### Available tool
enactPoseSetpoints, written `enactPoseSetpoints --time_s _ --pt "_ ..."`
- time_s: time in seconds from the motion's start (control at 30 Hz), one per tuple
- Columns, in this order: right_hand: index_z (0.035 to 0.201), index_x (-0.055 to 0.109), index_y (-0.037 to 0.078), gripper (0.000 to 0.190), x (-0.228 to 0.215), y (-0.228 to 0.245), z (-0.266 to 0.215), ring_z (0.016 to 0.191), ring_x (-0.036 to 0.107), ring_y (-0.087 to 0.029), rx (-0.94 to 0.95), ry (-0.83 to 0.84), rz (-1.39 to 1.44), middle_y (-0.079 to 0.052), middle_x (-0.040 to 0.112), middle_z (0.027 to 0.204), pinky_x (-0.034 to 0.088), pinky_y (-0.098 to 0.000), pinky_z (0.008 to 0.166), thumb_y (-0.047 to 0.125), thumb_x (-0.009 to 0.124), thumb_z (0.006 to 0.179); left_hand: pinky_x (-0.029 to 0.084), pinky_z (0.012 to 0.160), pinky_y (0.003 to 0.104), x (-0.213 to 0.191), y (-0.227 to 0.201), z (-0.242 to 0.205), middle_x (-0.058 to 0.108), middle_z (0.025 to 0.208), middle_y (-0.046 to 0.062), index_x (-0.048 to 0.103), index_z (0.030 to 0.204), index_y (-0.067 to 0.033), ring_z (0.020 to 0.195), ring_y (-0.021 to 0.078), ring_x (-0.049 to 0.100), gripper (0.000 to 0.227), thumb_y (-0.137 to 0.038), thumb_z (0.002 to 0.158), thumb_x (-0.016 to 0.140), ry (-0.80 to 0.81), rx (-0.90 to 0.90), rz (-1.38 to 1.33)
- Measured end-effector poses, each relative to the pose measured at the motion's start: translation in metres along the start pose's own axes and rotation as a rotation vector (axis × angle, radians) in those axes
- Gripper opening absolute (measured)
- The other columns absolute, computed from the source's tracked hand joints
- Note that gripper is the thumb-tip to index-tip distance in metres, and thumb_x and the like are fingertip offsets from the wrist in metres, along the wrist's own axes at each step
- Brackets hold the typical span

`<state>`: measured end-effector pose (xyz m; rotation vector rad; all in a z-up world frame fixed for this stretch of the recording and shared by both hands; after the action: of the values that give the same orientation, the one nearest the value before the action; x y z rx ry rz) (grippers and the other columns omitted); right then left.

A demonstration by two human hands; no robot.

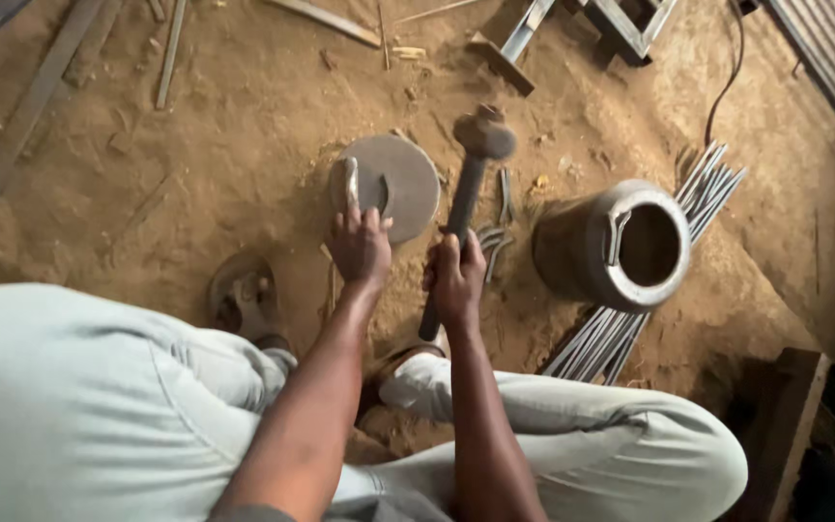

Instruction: The person sits on the floor and uses a hammer to bend metal rods into curved shapes on a circular metal plate. They repeatedly pick up rods, hammer them into a curve, and place the finished pieces aside.

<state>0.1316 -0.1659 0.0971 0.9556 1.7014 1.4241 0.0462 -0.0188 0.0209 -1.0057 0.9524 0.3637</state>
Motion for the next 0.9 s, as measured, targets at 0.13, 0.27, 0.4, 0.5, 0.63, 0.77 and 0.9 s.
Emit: enactPoseSetpoints --time_s 0.13,0.27,0.4,0.5,0.63,0.77,0.9 --pt "0.116 0.053 0.005 0.018 -0.003 0.025 0.009 0.057 0.053 -0.008 -0.209 0.0 -0.001 -0.001 0.057 0.076 0.044 -0.0248 0.049 0.02 0.057 0.108 0.047 0.079 0.053 0.016 0.005 -0.003 0.064 0.097 0.007 0.071 0.09 -0.0136 0.097 0.0325 0.06 0.019 -0.032 0.084 0.075 0.012 -0.016 -0.126" --pt "0.115 0.049 0.007 0.017 -0.001 0.026 0.023 0.056 0.051 -0.008 -0.145 -0.048 0.011 0.001 0.056 0.076 0.043 -0.024 0.047 0.019 0.056 0.107 0.049 0.085 0.05 0.031 0.0 0.025 0.064 0.095 0.005 0.07 0.086 -0.0146 0.102 0.0302 0.061 0.008 -0.02 0.091 0.072 -0.044 0.078 -0.192" --pt "0.118 0.054 0.006 0.018 -0.011 0.011 -0.004 0.054 0.05 -0.007 -0.048 -0.055 -0.07 0.002 0.056 0.074 0.043 -0.023 0.046 0.022 0.054 0.109 0.049 0.089 0.048 0.035 -0.008 0.005 0.064 0.1 0.006 0.07 0.088 -0.014 0.108 0.0304 0.061 0.01 -0.016 0.097 0.069 0.011 0.072 -0.207" --pt "0.118 0.054 0.009 0.021 -0.003 -0.003 0.021 0.05 0.048 -0.007 0.053 -0.116 -0.127 0.002 0.054 0.069 0.039 -0.0236 0.042 0.023 0.054 0.102 0.045 0.079 0.054 0.024 -0.006 0.038 0.066 0.09 0.005 0.073 0.081 -0.0157 0.102 0.0315 0.062 0.006 -0.019 0.082 0.068 -0.045 0.04 -0.22" --pt "0.111 0.061 0.006 0.021 -0.004 -0.023 0.014 0.057 0.05 -0.006 0.057 -0.049 -0.424 0.002 0.055 0.071 0.042 -0.0253 0.048 0.027 0.059 0.107 0.045 0.091 0.052 0.023 -0.009 0.016 0.066 0.098 0.006 0.074 0.087 -0.0151 0.107 0.0306 0.061 0.009 -0.019 0.091 0.067 -0.02 0.066 -0.16" --pt "0.113 0.063 0.012 0.021 0.0 -0.031 0.022 0.051 0.05 -0.007 0.293 -0.071 -0.477 0.002 0.055 0.066 0.041 -0.0264 0.043 0.029 0.06 0.101 0.044 0.09 0.054 0.024 -0.014 0.03 0.066 0.096 0.007 0.075 0.087 -0.0146 0.108 0.0317 0.06 0.011 -0.022 0.09 0.067 0.003 0.094 -0.149" --pt "0.109 0.059 0.007 0.026 -0.002 0.02 0.028 0.051 0.051 -0.006 0.084 -0.071 -0.258 0.003 0.055 0.068 0.043 -0.0251 0.041 0.032 0.056 0.103 0.043 0.09 0.053 0.027 -0.008 0.025 0.067 0.098 0.007 0.076 0.089 -0.0155 0.113 0.0313 0.059 0.011 -0.02 0.092 0.066 0.01 0.068 -0.165"
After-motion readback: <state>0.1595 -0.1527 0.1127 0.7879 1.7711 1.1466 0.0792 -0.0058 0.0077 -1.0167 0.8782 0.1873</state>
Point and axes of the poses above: each hand's wrist, its own z-axis towards the middle knuckle, its own x-axis out of the palm, y = z × x, the point moved 10 cm from there along z, towards the middle knuckle
